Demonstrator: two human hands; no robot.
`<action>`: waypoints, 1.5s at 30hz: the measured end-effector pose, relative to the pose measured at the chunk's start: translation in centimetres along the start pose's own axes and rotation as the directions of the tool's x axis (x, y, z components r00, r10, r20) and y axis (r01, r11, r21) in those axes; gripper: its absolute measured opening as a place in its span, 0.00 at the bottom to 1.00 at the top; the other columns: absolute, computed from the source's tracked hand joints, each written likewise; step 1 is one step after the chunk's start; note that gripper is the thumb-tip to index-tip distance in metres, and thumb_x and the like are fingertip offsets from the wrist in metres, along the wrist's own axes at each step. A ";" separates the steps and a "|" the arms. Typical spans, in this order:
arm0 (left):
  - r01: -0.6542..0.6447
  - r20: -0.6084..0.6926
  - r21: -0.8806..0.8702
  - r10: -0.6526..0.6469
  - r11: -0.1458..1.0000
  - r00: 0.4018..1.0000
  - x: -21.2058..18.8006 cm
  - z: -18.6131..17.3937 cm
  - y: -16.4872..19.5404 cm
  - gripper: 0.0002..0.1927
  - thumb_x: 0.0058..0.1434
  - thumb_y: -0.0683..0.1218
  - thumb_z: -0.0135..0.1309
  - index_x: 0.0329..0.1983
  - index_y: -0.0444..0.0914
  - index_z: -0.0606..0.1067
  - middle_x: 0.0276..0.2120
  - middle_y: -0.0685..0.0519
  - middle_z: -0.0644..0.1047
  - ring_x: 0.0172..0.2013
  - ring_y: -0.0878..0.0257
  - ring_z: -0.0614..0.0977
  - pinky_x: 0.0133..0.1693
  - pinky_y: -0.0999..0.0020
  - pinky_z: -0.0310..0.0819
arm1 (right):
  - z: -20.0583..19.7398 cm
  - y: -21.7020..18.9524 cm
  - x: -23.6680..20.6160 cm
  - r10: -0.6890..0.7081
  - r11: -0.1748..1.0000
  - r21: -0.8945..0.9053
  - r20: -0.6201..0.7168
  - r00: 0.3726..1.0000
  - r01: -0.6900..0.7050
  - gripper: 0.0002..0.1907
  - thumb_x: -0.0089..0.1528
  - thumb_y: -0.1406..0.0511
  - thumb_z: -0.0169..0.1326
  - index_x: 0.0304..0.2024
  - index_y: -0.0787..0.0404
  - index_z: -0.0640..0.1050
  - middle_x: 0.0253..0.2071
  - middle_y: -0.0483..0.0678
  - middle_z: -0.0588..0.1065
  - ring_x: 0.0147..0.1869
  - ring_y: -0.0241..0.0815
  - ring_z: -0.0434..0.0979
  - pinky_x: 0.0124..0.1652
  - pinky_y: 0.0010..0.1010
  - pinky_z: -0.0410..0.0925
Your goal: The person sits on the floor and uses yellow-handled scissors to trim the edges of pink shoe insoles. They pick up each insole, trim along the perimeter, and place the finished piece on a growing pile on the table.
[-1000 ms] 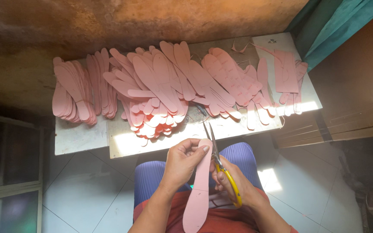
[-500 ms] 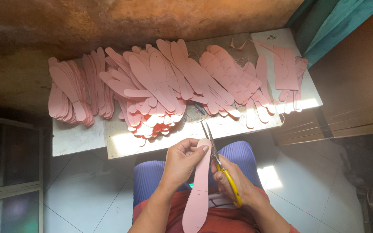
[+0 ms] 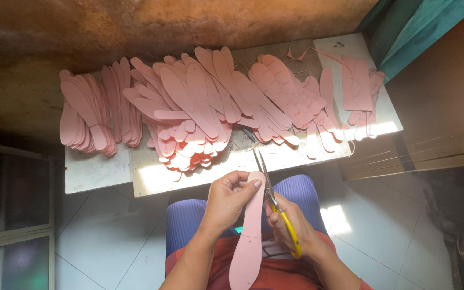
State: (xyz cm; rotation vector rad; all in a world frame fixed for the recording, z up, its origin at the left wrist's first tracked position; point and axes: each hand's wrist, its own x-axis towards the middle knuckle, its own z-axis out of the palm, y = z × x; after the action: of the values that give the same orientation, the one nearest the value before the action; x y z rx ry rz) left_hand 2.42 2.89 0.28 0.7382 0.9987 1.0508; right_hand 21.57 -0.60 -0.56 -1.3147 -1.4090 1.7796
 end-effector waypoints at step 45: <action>0.130 0.384 0.019 -0.127 0.991 0.915 2.0 -1.4 -0.9 0.21 0.66 0.47 0.53 0.61 0.38 0.75 0.48 0.55 0.80 0.39 0.72 0.82 0.36 0.78 0.74 | -1.3 0.4 3.7 0.121 0.699 0.705 -0.277 0.953 0.117 0.13 0.63 0.65 0.47 0.35 0.70 0.79 0.14 0.38 0.59 0.14 0.31 0.59 0.17 0.26 0.58</action>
State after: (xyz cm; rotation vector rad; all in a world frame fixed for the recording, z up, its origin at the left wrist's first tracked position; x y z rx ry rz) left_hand 1.78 4.50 -1.64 0.8241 0.6929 0.7550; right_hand 21.33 2.99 -2.29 -1.0687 -0.4305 1.7503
